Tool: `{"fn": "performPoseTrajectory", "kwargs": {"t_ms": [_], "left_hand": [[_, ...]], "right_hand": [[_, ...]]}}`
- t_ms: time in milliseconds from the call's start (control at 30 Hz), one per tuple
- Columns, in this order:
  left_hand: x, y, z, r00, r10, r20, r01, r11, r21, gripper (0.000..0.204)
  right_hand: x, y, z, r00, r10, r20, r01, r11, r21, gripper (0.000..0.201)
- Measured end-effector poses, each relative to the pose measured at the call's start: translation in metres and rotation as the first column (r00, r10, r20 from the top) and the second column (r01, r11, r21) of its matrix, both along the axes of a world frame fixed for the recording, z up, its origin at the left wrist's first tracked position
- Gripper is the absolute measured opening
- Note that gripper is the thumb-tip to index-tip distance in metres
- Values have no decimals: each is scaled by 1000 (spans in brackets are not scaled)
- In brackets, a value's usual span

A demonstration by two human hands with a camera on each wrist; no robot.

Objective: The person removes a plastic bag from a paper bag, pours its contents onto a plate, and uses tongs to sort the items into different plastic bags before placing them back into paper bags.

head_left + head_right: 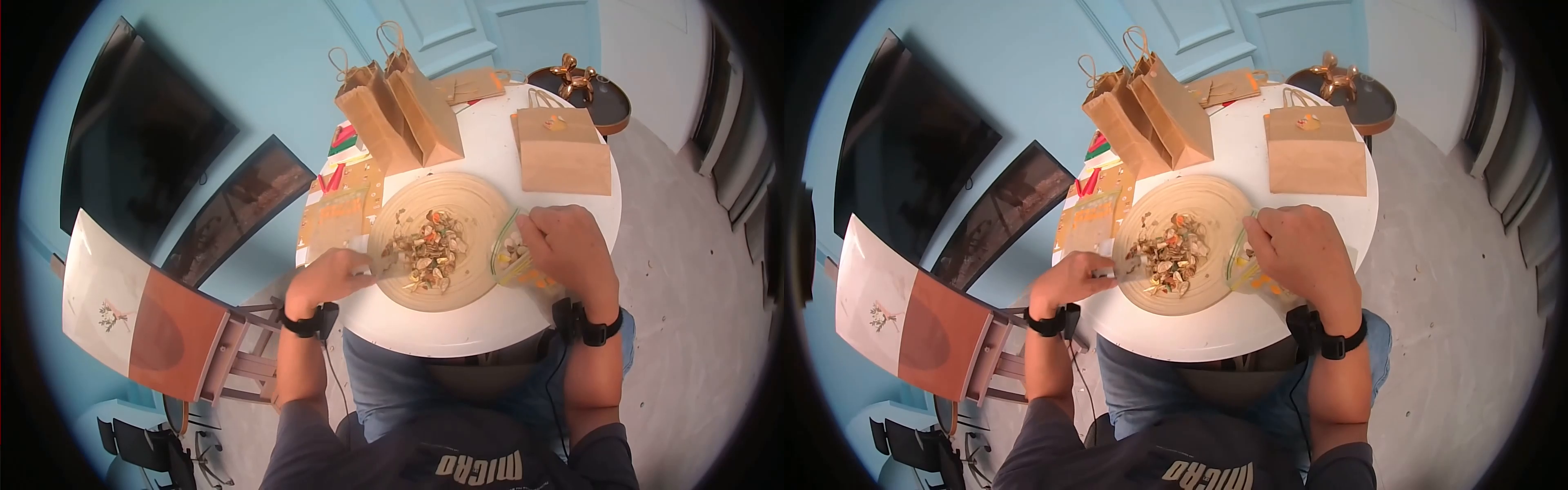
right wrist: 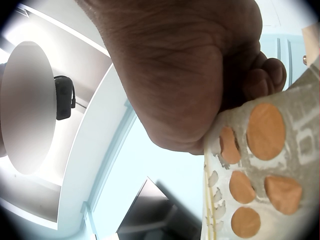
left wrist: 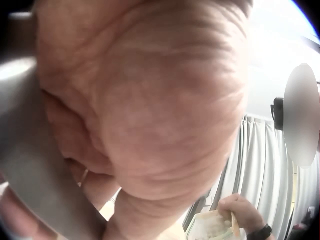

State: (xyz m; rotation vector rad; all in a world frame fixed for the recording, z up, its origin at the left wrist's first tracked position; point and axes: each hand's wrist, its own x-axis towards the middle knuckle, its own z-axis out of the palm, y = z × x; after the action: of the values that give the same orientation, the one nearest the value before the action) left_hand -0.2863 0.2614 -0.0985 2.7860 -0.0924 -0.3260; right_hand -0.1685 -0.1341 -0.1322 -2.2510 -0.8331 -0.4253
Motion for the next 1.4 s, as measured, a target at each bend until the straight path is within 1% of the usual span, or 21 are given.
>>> {"fn": "performPoseTrajectory", "kwargs": {"t_ms": [67,167,200,267,367,433,467,567,667,700,800,900,1000,1100,1200,1300,1400], "left_hand": [[8,-8,-4,994,40,98,-53,991,126,34],[5,-19,8,997,9,82,-11,1000,23,34],[2,-19,4,993,-56,101,61,997,-51,34],[-3,-16,-7,972,-179,153,207,959,-191,35],[3,-17,-15,975,-224,12,223,961,-162,36],[10,-21,-19,991,-132,33,132,991,19,38],[12,-24,-20,995,-87,50,82,991,109,39],[10,-39,-6,999,-27,38,26,999,27,40],[4,-52,-5,981,-185,60,193,968,-159,36],[1,-58,-8,990,-139,22,141,982,-128,34],[2,-56,-20,972,-137,191,107,982,157,35],[3,-54,-13,958,-34,285,-11,988,153,34],[5,-48,-7,948,49,314,-117,973,200,35],[15,-30,-13,981,32,192,-62,986,154,34],[27,-30,-21,988,-4,154,-22,986,165,33],[29,-27,-33,980,-14,201,-6,995,97,23],[25,-32,-30,979,26,204,-37,998,47,23]], "right_hand": [[1,0,1,1000,2,2,-2,1000,3,38],[2,0,0,1000,5,-4,-5,1000,18,39],[2,0,0,1000,5,-10,-5,1000,19,39],[2,0,-1,1000,3,-13,-3,1000,18,40],[2,-1,-1,1000,1,-7,-1,1000,13,40],[1,-2,0,1000,-2,-11,2,1000,7,40],[1,-3,1,1000,-3,-9,4,1000,9,40],[1,-4,1,1000,-9,-6,9,1000,14,40],[2,-4,1,1000,-5,-10,5,1000,9,40],[1,-4,1,1000,-4,-12,4,1000,8,40],[1,-3,2,1000,-4,-6,4,1000,7,40],[-1,-3,4,1000,-7,-6,7,1000,5,40],[-2,-3,5,1000,-16,-17,16,1000,-7,41],[-1,-2,4,1000,-4,-21,4,1000,-13,41],[0,-2,2,1000,-3,-19,2,1000,-13,41],[0,-1,2,1000,3,-18,-3,1000,-7,42],[0,-1,2,1000,-1,-25,1,1000,-7,41]]}}
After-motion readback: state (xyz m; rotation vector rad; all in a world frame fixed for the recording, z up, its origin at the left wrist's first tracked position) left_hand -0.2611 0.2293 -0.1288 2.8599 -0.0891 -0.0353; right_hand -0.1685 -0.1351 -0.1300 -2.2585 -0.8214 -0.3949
